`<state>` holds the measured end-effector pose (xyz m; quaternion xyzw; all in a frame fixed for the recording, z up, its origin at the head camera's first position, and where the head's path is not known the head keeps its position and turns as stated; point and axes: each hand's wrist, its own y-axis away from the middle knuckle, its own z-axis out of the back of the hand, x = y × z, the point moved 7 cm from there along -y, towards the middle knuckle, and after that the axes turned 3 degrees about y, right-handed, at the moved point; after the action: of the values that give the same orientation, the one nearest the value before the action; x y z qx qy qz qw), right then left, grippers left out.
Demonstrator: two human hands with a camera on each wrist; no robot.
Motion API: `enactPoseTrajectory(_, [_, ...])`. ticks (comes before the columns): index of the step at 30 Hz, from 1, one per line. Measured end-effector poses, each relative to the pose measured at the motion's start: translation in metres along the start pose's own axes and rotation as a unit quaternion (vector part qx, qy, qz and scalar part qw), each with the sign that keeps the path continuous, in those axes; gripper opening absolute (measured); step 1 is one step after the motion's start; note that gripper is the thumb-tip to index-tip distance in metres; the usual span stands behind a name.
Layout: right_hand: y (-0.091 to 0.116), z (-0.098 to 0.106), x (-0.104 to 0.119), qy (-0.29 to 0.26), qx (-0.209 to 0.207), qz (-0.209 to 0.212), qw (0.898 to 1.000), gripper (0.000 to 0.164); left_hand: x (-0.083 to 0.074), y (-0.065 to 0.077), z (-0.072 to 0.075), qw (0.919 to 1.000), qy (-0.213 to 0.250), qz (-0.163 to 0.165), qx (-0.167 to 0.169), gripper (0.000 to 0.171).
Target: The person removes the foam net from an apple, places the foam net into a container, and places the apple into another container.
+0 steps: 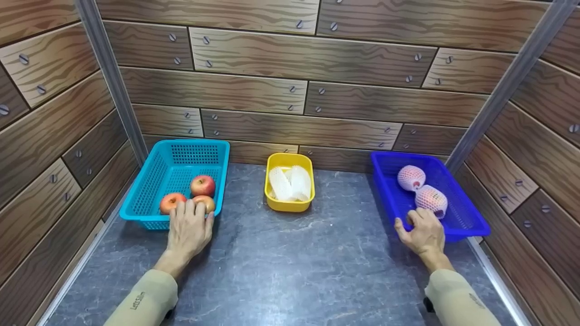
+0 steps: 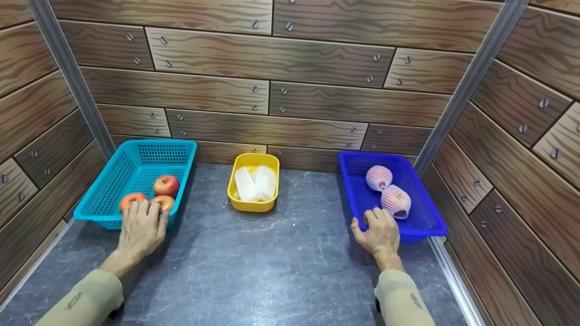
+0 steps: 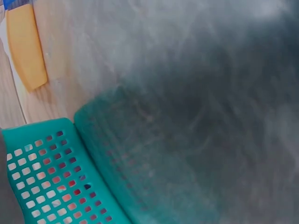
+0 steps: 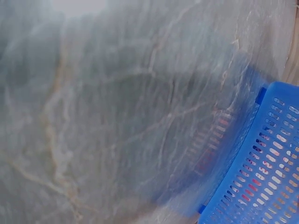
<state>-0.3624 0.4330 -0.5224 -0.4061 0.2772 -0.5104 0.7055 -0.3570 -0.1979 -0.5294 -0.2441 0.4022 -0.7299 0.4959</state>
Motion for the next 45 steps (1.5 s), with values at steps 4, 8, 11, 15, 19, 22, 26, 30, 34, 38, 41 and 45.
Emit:
enactPoseTrajectory(4, [-0.003, 0.001, 0.0, -0.019, 0.008, -0.015, 1.0, 0.037, 0.002, 0.004, -0.003, 0.9999, 0.007, 0.002, -0.008, 0.032])
enactPoseTrajectory(8, [-0.009, 0.004, -0.002, -0.035, 0.009, -0.034, 0.999, 0.032, 0.002, 0.004, -0.004, 1.0, 0.007, 0.006, -0.003, 0.032])
enactPoseTrajectory(11, [-0.017, 0.008, -0.005, -0.042, 0.007, -0.05, 0.998, 0.028, 0.002, 0.004, -0.005, 0.9999, 0.007, 0.009, 0.008, 0.032])
enactPoseTrajectory(15, [-0.034, 0.013, -0.013, -0.036, 0.016, -0.07, 0.997, 0.024, 0.001, 0.002, -0.006, 0.9996, 0.01, 0.016, 0.019, 0.033])
enactPoseTrajectory(19, [-0.054, 0.014, -0.024, -0.021, 0.035, -0.084, 0.996, 0.022, 0.001, 0.0, -0.006, 0.9995, 0.009, 0.021, 0.023, 0.033])
enactPoseTrajectory(22, [-0.065, 0.013, -0.033, -0.009, 0.05, -0.097, 0.994, 0.024, 0.001, 0.0, -0.006, 0.9995, 0.008, 0.022, 0.02, 0.032])
enactPoseTrajectory(26, [-0.073, 0.01, -0.046, 0.005, 0.083, -0.121, 0.989, 0.028, 0.001, 0.0, -0.007, 0.9992, 0.006, 0.027, 0.031, 0.031])
enactPoseTrajectory(30, [-0.074, 0.004, -0.06, 0.02, 0.135, -0.141, 0.98, 0.035, 0.0, 0.0, -0.008, 0.9984, 0.004, 0.032, 0.046, 0.031])
enactPoseTrajectory(34, [-0.074, -0.005, -0.072, 0.036, 0.184, -0.155, 0.97, 0.045, 0.0, 0.0, -0.008, 0.9981, 0.005, 0.033, 0.051, 0.031])
enactPoseTrajectory(38, [-0.072, -0.015, -0.083, 0.05, 0.231, -0.172, 0.956, 0.059, 0.001, -0.001, -0.007, 0.9981, 0.005, 0.035, 0.05, 0.032])
enactPoseTrajectory(41, [-0.07, -0.023, -0.093, 0.061, 0.276, -0.189, 0.94, 0.073, 0.0, -0.001, -0.007, 0.9982, 0.003, 0.034, 0.049, 0.031])
enactPoseTrajectory(45, [-0.067, -0.032, -0.106, 0.071, 0.333, -0.215, 0.915, 0.09, 0.0, -0.002, -0.006, 0.9985, 0.0, 0.031, 0.046, 0.03])
